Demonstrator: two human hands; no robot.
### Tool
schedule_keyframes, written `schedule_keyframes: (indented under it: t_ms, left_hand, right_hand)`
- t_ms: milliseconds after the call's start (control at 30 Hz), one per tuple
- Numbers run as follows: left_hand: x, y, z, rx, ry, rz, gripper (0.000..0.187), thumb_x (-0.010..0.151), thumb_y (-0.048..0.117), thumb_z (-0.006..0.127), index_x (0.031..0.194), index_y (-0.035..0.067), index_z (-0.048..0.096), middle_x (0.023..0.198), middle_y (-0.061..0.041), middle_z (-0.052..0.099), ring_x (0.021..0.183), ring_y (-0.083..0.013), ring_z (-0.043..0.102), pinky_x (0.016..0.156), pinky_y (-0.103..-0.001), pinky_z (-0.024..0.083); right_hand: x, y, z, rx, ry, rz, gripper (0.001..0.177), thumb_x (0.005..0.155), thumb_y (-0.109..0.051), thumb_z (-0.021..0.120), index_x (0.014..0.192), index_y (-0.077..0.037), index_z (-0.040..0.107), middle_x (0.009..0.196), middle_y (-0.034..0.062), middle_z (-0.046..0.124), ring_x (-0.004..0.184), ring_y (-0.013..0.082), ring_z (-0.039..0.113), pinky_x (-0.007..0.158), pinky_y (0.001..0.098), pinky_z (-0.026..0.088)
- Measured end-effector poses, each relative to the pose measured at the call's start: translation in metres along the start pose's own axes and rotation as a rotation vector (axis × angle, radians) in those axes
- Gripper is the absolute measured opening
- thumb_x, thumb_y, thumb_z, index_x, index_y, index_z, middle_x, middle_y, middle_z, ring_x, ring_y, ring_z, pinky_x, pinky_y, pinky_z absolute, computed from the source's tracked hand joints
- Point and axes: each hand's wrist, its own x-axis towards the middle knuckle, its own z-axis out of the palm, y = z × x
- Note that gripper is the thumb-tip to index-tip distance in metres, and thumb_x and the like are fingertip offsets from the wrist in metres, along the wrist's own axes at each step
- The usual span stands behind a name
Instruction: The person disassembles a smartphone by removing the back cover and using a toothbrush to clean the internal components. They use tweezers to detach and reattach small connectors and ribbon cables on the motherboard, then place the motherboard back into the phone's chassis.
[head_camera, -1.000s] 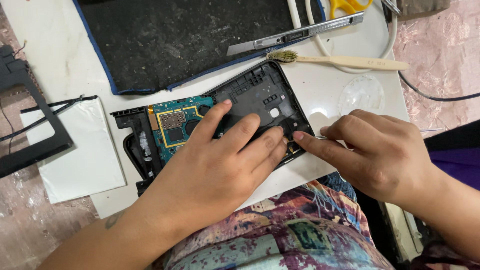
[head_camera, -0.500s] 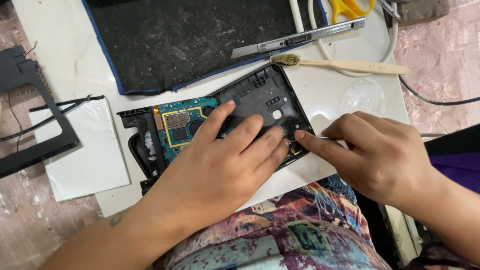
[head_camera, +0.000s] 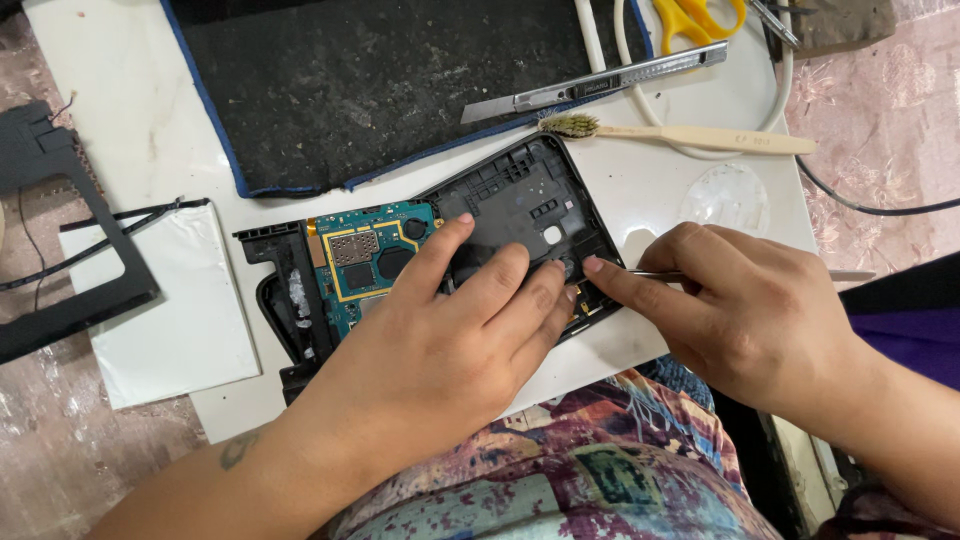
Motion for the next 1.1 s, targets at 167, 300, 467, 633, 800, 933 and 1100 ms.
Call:
schedule_keyframes:
  t_ms: [167,300,467,633,800,933,1100]
  left_hand:
    - [0.0,0.001,0.001,0.002,-0.005,-0.003,0.039,0.093,0.021,0.061,0.128,0.008,0.071,0.13,-0.005,0.067,0.126,-0.0237,0.054,0.111,-0.057,0.041]
    - [0.0,0.001,0.0,0.003,-0.002,0.002,0.039,0.094,0.021,0.06,0.129,0.008,0.07,0.13,-0.005,0.067,0.126,-0.0237,0.054,0.11,-0.056,0.041]
    - [0.001,0.0,0.0,0.004,0.001,0.003,0.04,0.093,0.022,0.06,0.128,0.007,0.07,0.13,-0.007,0.067,0.124,-0.0256,0.054,0.109,-0.057,0.042]
    - [0.0,0.0,0.002,-0.045,0.001,-0.017,0.04,0.091,0.021,0.06,0.128,0.008,0.07,0.13,-0.006,0.067,0.124,-0.0255,0.055,0.109,-0.056,0.042]
    - [-0.002,-0.005,0.003,-0.121,0.029,-0.036,0.04,0.095,0.02,0.059,0.131,0.007,0.069,0.132,-0.005,0.065,0.124,-0.0268,0.054,0.11,-0.055,0.042]
    - [0.0,-0.005,0.003,-0.093,0.014,-0.025,0.041,0.093,0.021,0.058,0.13,0.007,0.07,0.132,-0.005,0.064,0.124,-0.0265,0.055,0.11,-0.055,0.042]
    - [-0.004,-0.003,0.004,-0.066,0.009,-0.031,0.041,0.094,0.021,0.057,0.13,0.008,0.07,0.133,-0.005,0.064,0.125,-0.0268,0.054,0.112,-0.054,0.04]
  right_hand:
    - [-0.003,-0.001,0.002,0.005,-0.007,0.022,0.052,0.069,0.0,0.076,0.119,-0.015,0.078,0.084,0.0029,0.062,0.065,0.0168,0.062,0.052,0.0332,0.05]
    - [-0.002,0.001,0.002,0.041,-0.053,0.065,0.054,0.069,0.0,0.076,0.12,-0.016,0.077,0.084,0.0033,0.062,0.064,0.0173,0.063,0.052,0.0339,0.052]
    - [0.001,0.0,0.003,0.044,-0.048,0.071,0.053,0.068,-0.001,0.077,0.119,-0.015,0.078,0.083,0.0033,0.063,0.063,0.0178,0.063,0.051,0.0345,0.052]
    - [-0.002,0.0,-0.001,0.029,-0.029,0.043,0.045,0.072,-0.003,0.078,0.116,-0.013,0.078,0.086,0.0047,0.065,0.067,0.0184,0.065,0.053,0.0339,0.052]
    - [-0.008,0.009,-0.009,0.108,0.104,0.203,0.031,0.083,-0.005,0.077,0.114,-0.009,0.076,0.086,0.007,0.063,0.071,0.0172,0.064,0.059,0.0319,0.052]
    - [-0.01,0.011,0.002,0.176,0.029,-0.017,0.037,0.074,-0.021,0.083,0.109,-0.013,0.08,0.072,0.0025,0.059,0.057,0.0151,0.059,0.048,0.0332,0.048]
    - [-0.01,0.001,0.011,0.04,0.047,-0.117,0.044,0.075,-0.032,0.083,0.115,-0.014,0.079,0.066,0.0,0.049,0.055,0.0171,0.055,0.043,0.0355,0.042]
